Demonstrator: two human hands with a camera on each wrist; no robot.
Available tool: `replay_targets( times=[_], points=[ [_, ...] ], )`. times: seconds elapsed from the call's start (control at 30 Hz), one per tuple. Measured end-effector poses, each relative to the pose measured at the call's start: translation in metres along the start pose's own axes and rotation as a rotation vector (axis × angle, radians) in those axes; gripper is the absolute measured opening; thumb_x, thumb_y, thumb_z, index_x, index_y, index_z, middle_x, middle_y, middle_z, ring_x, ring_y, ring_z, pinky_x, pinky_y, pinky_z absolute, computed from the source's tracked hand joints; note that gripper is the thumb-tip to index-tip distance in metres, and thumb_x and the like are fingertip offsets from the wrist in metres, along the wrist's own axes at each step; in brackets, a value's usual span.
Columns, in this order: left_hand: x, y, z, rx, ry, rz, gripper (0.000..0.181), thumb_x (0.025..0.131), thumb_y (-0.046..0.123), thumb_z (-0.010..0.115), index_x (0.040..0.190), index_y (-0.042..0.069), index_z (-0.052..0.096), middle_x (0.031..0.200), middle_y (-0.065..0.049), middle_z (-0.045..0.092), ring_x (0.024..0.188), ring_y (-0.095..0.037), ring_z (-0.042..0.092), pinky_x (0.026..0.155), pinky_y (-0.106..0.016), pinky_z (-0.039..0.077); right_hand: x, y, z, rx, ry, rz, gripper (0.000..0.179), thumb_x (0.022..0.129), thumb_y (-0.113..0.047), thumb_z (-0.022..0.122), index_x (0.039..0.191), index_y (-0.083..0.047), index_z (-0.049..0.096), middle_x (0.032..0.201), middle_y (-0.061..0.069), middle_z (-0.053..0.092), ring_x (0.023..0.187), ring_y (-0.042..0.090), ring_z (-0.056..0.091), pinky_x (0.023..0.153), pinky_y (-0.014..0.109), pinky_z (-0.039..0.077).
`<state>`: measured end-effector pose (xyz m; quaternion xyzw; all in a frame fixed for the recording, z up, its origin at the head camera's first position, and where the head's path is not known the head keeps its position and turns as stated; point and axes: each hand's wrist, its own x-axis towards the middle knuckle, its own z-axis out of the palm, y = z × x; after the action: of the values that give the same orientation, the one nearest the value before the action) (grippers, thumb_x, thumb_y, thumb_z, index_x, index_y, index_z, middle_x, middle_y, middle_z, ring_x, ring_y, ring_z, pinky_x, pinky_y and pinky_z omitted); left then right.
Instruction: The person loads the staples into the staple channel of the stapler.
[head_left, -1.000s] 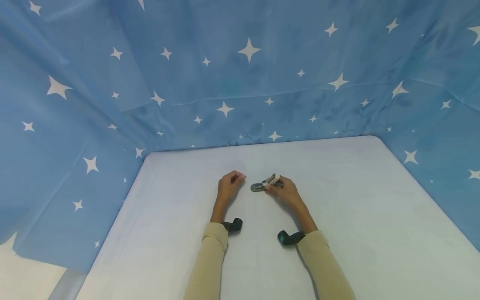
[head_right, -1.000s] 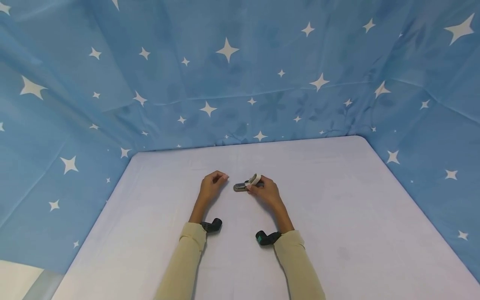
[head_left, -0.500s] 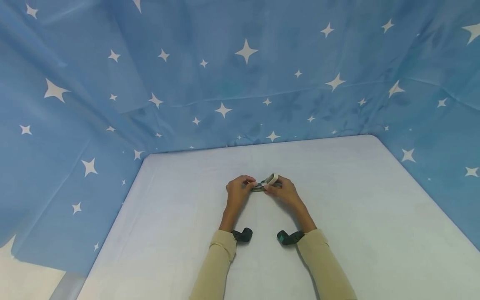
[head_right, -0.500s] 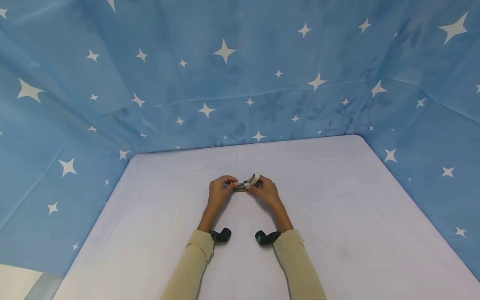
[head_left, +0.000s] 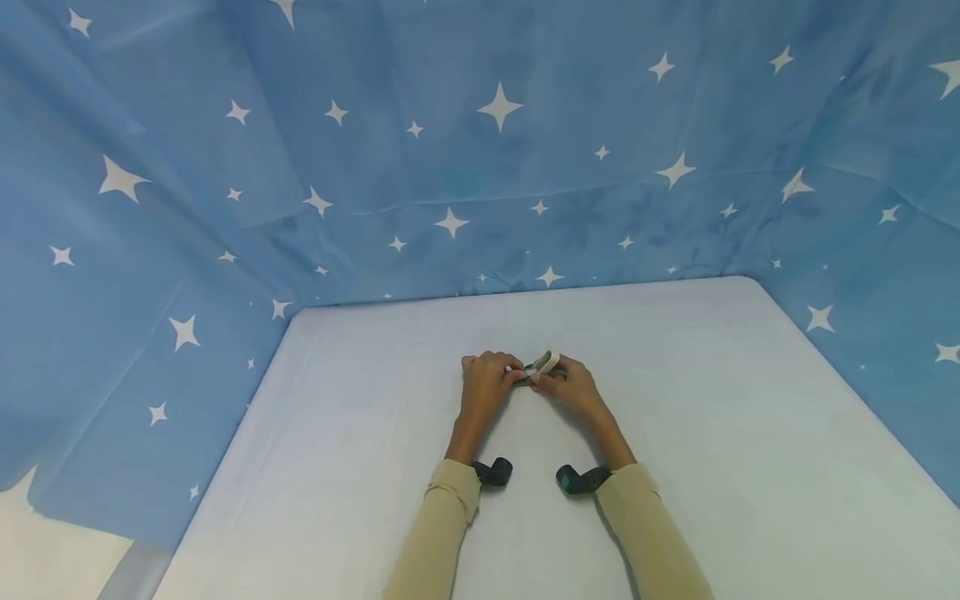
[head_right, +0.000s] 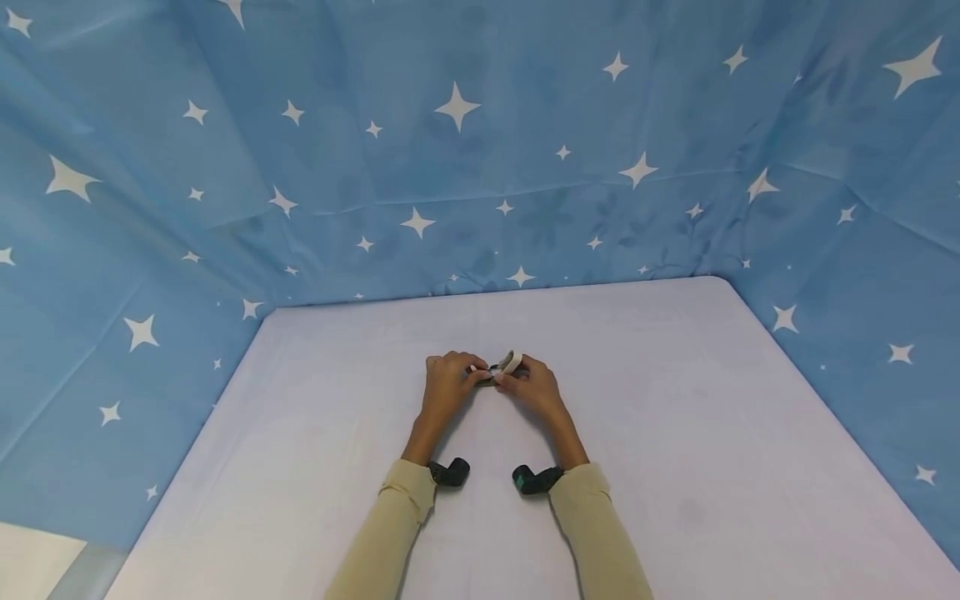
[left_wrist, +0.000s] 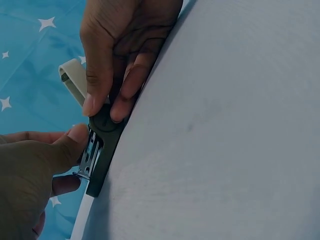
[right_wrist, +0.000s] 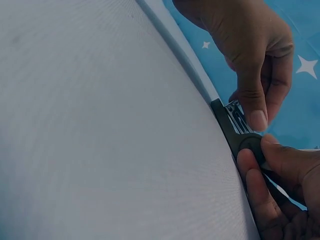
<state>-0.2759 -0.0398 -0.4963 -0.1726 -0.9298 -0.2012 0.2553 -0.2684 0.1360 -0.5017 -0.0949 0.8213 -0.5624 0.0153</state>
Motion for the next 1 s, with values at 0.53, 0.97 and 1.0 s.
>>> replay_targets(
  times=[0.53, 0.97, 1.0],
  points=[
    [0.002, 0.001, 0.001, -0.021, 0.034, 0.049, 0.019, 0.073, 0.042, 0.065, 0.082, 0.027, 0.070, 0.080, 0.014, 0.067, 0.074, -0.005, 0.056, 0.067, -0.030, 0.033, 0.003, 0.003, 0.000, -0.035, 0.027, 0.003, 0.032, 0.081, -0.028, 0.068, 0.104, -0.007, 0.060, 0.105, 0.014, 0.062, 0.084, 0.021, 0.065, 0.082, 0.040, 0.047],
    [-0.002, -0.005, 0.010, -0.426, -0.050, -0.048, 0.015, 0.076, 0.028, 0.069, 0.086, 0.016, 0.068, 0.084, 0.007, 0.066, 0.082, -0.005, 0.060, 0.076, -0.023, 0.047, 0.002, 0.004, 0.001, -0.016, 0.018, 0.036, 0.033, 0.080, -0.028, 0.068, 0.105, -0.006, 0.060, 0.100, 0.012, 0.064, 0.079, 0.017, 0.066, 0.081, 0.036, 0.048],
    [-0.002, -0.007, 0.011, -0.483, -0.066, -0.067, 0.016, 0.076, 0.027, 0.069, 0.086, 0.015, 0.067, 0.085, 0.007, 0.066, 0.083, -0.006, 0.060, 0.078, -0.023, 0.047, 0.002, 0.004, 0.001, -0.023, 0.022, 0.034, 0.033, 0.080, -0.028, 0.068, 0.105, -0.007, 0.060, 0.100, 0.012, 0.064, 0.080, 0.018, 0.066, 0.082, 0.037, 0.047]
  ],
)
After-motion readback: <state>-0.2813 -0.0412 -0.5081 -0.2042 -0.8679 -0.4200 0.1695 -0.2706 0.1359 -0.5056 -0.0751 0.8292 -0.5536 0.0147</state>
